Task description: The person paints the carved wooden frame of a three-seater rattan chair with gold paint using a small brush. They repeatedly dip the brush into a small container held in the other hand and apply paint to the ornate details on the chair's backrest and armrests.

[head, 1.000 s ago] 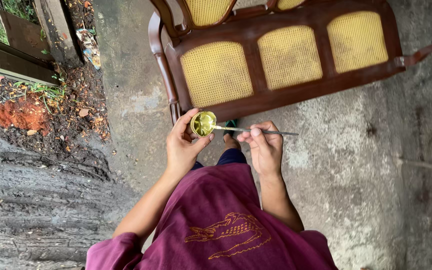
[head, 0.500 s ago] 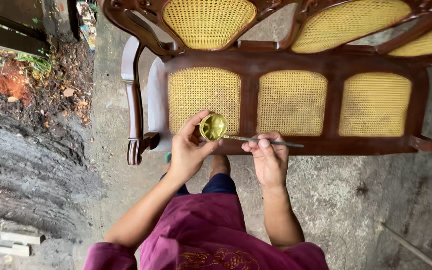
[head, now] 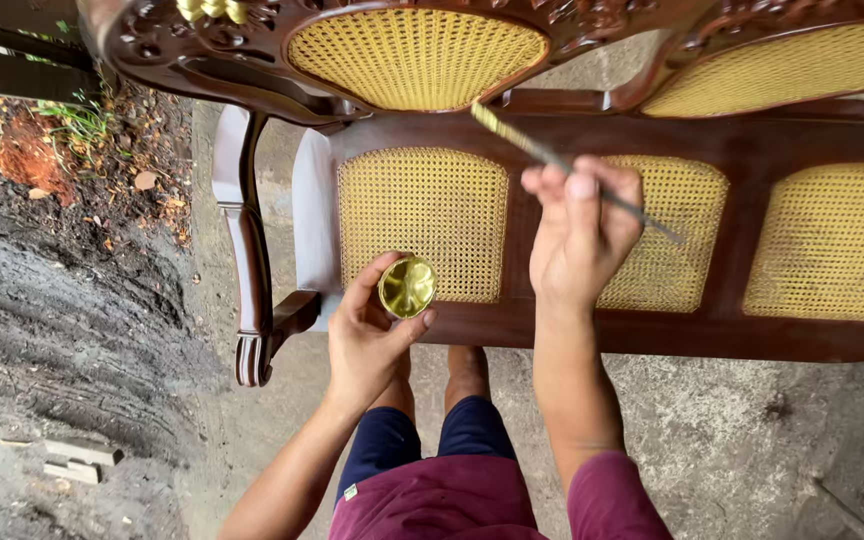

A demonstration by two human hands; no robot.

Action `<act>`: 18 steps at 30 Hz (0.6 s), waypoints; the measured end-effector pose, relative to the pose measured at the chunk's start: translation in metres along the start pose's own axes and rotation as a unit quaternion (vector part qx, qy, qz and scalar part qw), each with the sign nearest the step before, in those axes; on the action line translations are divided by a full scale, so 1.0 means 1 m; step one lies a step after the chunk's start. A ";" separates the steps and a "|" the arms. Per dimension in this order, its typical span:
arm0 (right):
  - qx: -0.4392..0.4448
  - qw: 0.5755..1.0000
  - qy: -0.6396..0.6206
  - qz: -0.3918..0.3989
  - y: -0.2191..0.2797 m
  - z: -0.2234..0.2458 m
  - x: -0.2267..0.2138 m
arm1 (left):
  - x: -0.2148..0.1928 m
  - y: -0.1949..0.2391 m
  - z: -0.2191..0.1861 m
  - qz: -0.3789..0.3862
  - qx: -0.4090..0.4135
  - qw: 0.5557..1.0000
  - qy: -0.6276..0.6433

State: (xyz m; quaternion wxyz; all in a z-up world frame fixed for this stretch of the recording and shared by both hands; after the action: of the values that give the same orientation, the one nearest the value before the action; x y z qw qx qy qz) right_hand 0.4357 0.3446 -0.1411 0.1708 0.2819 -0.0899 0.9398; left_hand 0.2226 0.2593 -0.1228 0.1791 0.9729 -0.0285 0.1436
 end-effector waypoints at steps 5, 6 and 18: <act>-0.023 1.000 0.013 0.010 -0.041 -0.032 0.007 | -0.014 0.002 0.019 -0.047 -0.031 0.997 -0.054; -0.025 0.999 0.013 0.016 -0.043 -0.035 0.009 | -0.016 0.004 0.019 -0.055 -0.033 0.997 -0.049; -0.021 0.999 0.023 0.026 -0.063 -0.046 0.024 | -0.019 -0.005 0.022 -0.057 -0.027 0.997 -0.035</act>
State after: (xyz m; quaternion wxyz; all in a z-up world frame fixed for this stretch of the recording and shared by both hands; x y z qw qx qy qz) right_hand 0.4174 0.4217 -0.1612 0.1541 0.2539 -0.1131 0.9482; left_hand 0.2104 0.2566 -0.1498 0.2117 0.9722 0.0172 0.0982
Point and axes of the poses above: each hand's wrist, its own y-axis away from the middle knuckle, its own x-axis out of the palm, z = x × y, the point moved 1 cm from there along -y, towards the middle knuckle, and after that the axes turned 5 degrees about z, right-handed, at the moved point
